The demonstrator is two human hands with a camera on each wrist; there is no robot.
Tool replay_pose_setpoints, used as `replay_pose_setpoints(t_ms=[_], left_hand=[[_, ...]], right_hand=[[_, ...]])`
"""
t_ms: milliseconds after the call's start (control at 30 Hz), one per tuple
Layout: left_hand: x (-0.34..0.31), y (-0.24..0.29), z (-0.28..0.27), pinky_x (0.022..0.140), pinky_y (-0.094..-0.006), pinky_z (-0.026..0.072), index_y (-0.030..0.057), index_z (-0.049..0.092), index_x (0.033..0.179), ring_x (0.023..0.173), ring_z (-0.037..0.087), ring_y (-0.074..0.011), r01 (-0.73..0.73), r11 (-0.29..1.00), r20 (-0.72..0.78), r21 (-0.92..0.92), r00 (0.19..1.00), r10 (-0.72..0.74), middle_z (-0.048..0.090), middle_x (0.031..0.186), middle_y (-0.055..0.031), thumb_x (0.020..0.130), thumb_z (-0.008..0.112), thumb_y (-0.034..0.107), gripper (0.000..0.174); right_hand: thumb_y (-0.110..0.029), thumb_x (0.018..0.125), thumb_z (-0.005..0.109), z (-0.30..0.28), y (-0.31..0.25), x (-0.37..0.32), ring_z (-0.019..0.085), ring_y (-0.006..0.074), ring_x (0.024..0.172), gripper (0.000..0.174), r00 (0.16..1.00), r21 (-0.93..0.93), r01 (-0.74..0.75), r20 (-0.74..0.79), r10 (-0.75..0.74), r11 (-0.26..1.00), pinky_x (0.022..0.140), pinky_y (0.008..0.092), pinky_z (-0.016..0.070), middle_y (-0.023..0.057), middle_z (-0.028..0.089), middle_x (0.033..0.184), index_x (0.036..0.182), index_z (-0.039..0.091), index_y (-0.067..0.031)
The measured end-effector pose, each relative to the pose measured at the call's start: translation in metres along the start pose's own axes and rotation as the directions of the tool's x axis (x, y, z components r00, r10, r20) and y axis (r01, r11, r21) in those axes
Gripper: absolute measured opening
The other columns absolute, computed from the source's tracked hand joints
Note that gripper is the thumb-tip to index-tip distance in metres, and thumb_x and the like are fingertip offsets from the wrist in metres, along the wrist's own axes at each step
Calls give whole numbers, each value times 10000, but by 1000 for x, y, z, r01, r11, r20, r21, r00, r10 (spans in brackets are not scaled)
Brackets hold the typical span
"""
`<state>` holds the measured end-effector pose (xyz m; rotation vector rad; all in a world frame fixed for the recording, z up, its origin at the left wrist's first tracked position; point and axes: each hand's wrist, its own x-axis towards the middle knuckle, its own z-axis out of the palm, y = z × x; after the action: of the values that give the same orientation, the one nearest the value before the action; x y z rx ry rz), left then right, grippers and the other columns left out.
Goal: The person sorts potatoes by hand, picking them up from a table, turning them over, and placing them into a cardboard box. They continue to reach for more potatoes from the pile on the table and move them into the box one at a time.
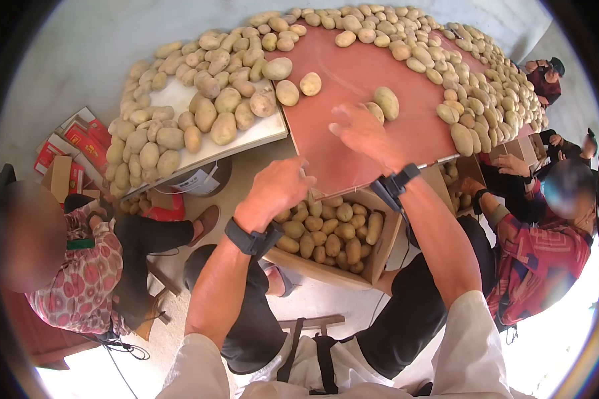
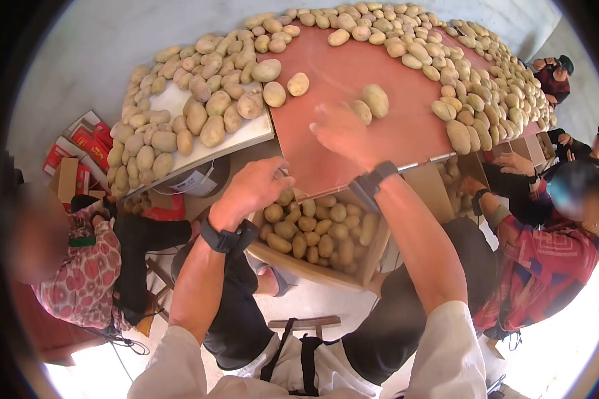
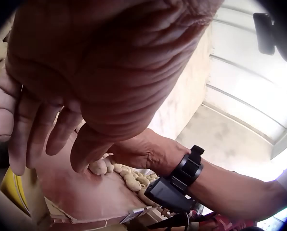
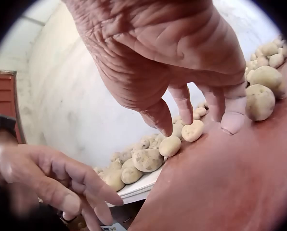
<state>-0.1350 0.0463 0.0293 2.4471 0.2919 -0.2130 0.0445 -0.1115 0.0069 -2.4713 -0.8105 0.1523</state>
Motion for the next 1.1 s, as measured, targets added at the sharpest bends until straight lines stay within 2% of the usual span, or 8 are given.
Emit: replay_pose_setpoints(t_ms=[133, 200, 233, 300, 500, 567, 833, 1100], left_hand=[[0, -3, 3, 908, -486, 553, 9, 691, 1225, 1049, 716, -421, -23, 1000, -36, 15, 999, 24, 761, 1083, -220, 950, 687, 314, 411], [0, -2, 2, 905, -491, 552, 12, 689, 1223, 1047, 714, -425, -39, 999, -47, 24, 998, 40, 760, 1080, -222, 952, 682, 310, 403], [-1, -1, 0, 899, -497, 549, 11, 687, 1221, 1043, 712, -428, -22, 1000, -45, 16, 999, 23, 757, 1075, -229, 953, 677, 305, 399], [-5, -3, -3, 894, -502, 546, 10, 685, 1219, 1039, 709, -431, -8, 1000, -37, 12, 999, 8, 754, 1070, -235, 954, 672, 301, 394], [-5, -9, -3, 868, -509, 537, 9, 672, 1259, 1018, 707, -430, -47, 999, -84, -11, 995, 46, 748, 1055, -244, 946, 671, 293, 423], [-8, -7, -7, 868, -509, 540, 9, 669, 1274, 1011, 704, -437, -3, 1000, -47, -22, 999, 2, 744, 1043, -246, 942, 669, 297, 440], [-8, -8, -9, 922, -539, 530, -1, 675, 1220, 1058, 682, -470, 29, 998, -62, 53, 998, -26, 738, 1061, -269, 936, 671, 277, 397], [-4, -11, -5, 938, -517, 541, 45, 683, 1242, 1093, 688, -445, 20, 994, -88, 106, 996, -10, 745, 1124, -237, 952, 665, 300, 386]], right_hand=[[-409, 932, 705, 27, -13, 62, 496, 405, 1381, 569, 993, -33, 113, -30, -114, 993, 1148, 493, 427, 212, 531, 1481, 1426, 621, -139], [-415, 912, 716, 21, -51, 83, 458, 408, 1412, 593, 997, -88, -64, 34, 67, 994, 1146, 507, 430, 178, 496, 1515, 1452, 608, -196], [-415, 912, 716, 27, -55, 99, 458, 408, 1412, 593, 997, -88, -65, 33, 68, 994, 1146, 507, 430, 178, 496, 1515, 1452, 608, -196], [-370, 902, 675, 39, -62, 122, 333, 405, 1511, 600, 986, -58, -101, 130, 108, 993, 1151, 531, 427, 124, 439, 1570, 1463, 593, -174], [-400, 828, 662, 61, -74, 143, 364, 390, 1472, 639, 978, -213, -112, 148, 145, 971, 1132, 590, 417, 106, 482, 1518, 1431, 624, -193], [-395, 805, 677, 59, -69, 145, 375, 381, 1464, 647, 978, -216, -92, 164, 129, 972, 1134, 554, 427, 105, 487, 1522, 1419, 634, -194], [-435, 840, 688, 45, -33, 79, 394, 370, 1446, 671, 990, -220, 66, 134, -37, 973, 1127, 511, 446, 81, 505, 1500, 1448, 593, -167], [-498, 907, 715, 31, -18, -18, 391, 413, 1461, 683, 988, -267, 112, 133, -78, 957, 1179, 510, 400, 111, 467, 1559, 1457, 556, -126]])
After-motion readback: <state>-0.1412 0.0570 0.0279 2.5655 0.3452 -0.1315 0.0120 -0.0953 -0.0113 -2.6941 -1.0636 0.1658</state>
